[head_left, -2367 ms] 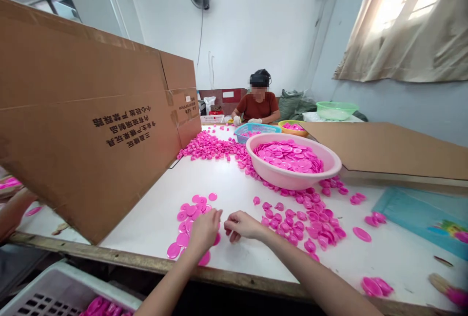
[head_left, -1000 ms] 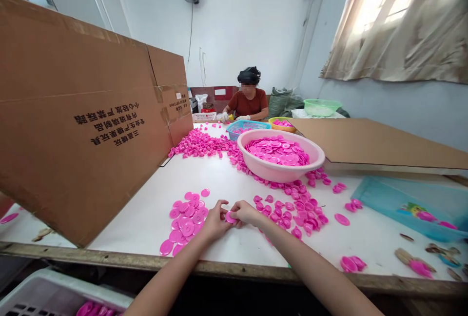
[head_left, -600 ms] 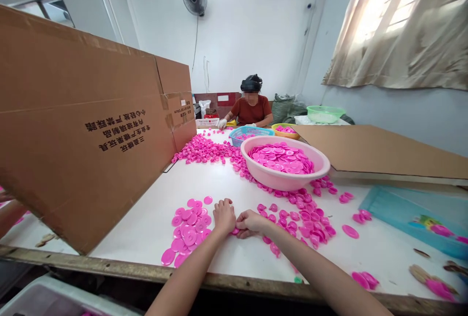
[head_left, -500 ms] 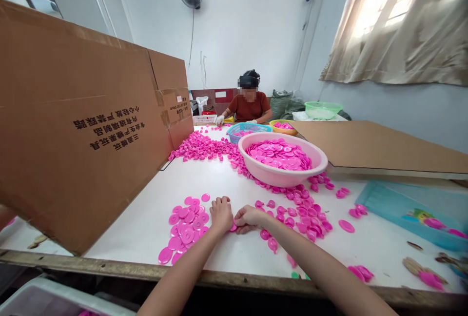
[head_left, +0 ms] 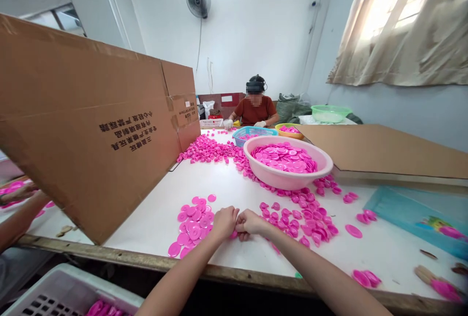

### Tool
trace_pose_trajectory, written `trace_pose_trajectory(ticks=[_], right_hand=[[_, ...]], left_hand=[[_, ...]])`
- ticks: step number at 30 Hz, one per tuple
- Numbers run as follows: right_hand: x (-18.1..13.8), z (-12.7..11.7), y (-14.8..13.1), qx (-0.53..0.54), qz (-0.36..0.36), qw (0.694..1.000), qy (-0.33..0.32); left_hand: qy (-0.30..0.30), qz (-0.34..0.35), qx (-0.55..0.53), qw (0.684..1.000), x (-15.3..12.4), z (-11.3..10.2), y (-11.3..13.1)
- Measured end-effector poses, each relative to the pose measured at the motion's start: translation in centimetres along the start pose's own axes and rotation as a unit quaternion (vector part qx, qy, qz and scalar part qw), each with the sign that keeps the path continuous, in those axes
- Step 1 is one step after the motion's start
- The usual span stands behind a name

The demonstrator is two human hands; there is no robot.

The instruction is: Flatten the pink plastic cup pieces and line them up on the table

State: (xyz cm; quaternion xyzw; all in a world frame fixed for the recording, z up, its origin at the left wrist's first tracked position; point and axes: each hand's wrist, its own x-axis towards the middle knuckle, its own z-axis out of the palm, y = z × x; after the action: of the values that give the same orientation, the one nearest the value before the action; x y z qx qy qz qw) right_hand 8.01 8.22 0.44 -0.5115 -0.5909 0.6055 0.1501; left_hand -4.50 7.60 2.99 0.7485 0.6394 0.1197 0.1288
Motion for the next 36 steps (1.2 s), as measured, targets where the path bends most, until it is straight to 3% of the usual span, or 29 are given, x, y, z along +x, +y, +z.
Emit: trace_pose_trajectory(ticks=[2, 4, 7, 9, 11, 13, 14, 17, 20, 23, 26, 29, 32, 36], right_hand=[[-0.3, 1.4, -0.8, -0.027, -0.07, 0.997, -0.018], [-0.2, 2.7, -1.6, -0.098, -0.153, 0.983, 0.01], [0.4, 4.4, -2.5, -0.257, -0.251, 0.931, 0.07], [0.9, 5.1, -2.6, -0.339, -0.265, 0.899, 0.08], [1.1, 5.4, -2.2, -0.393, -0.244, 0.881, 0.098], [0.8, 5.4, -1.3, -0.422, -0.204, 0.874, 0.132], [0.5, 5.3, -0.8, -0.423, -0.182, 0.875, 0.147], [-1.4, 4.6, 1.0, -0.389, -0.142, 0.894, 0.17], [-4.0, 4.0, 2.7, -0.372, -0.138, 0.902, 0.171], [-6.4, 3.5, 4.0, -0.382, -0.162, 0.894, 0.17], [-8.0, 2.6, 4.4, -0.368, -0.19, 0.889, 0.196], [-8.4, 0.9, 3.7, -0.287, -0.204, 0.896, 0.271], [-7.0, -1.0, 2.0, -0.135, -0.194, 0.912, 0.336], [-3.5, -1.3, 0.4, -0.017, -0.068, 0.963, 0.26]], left_hand=[[-0.001, 0.002, -0.004, 1.0, -2.4, -2.9, -2.2], [-0.004, -0.016, 0.015, 1.0, -5.8, -6.4, -5.9], [-0.033, -0.115, 0.12, 0.985, -12.1, -10.7, -12.6], [-0.084, -0.193, 0.191, 0.959, -15.8, -12.0, -16.1], [-0.1, -0.243, 0.255, 0.93, -17.9, -11.9, -17.7], [-0.072, -0.205, 0.258, 0.941, -17.4, -10.7, -16.9], [-0.049, -0.151, 0.228, 0.961, -16.3, -9.8, -15.7], [0.009, 0.043, 0.08, 0.996, -10.5, -6.5, -9.4], [0.006, 0.178, -0.016, 0.984, -4.2, -2.2, -2.4], [-0.054, 0.288, -0.029, 0.956, -0.4, 1.6, 2.0], [-0.057, 0.32, -0.046, 0.945, 0.7, 3.5, 2.5], [-0.028, 0.282, -0.111, 0.952, 0.3, 3.7, 0.6], [-0.018, 0.222, -0.202, 0.954, -0.3, 3.4, -1.2], [-0.019, 0.172, -0.275, 0.946, -0.6, 3.3, -2.0]])
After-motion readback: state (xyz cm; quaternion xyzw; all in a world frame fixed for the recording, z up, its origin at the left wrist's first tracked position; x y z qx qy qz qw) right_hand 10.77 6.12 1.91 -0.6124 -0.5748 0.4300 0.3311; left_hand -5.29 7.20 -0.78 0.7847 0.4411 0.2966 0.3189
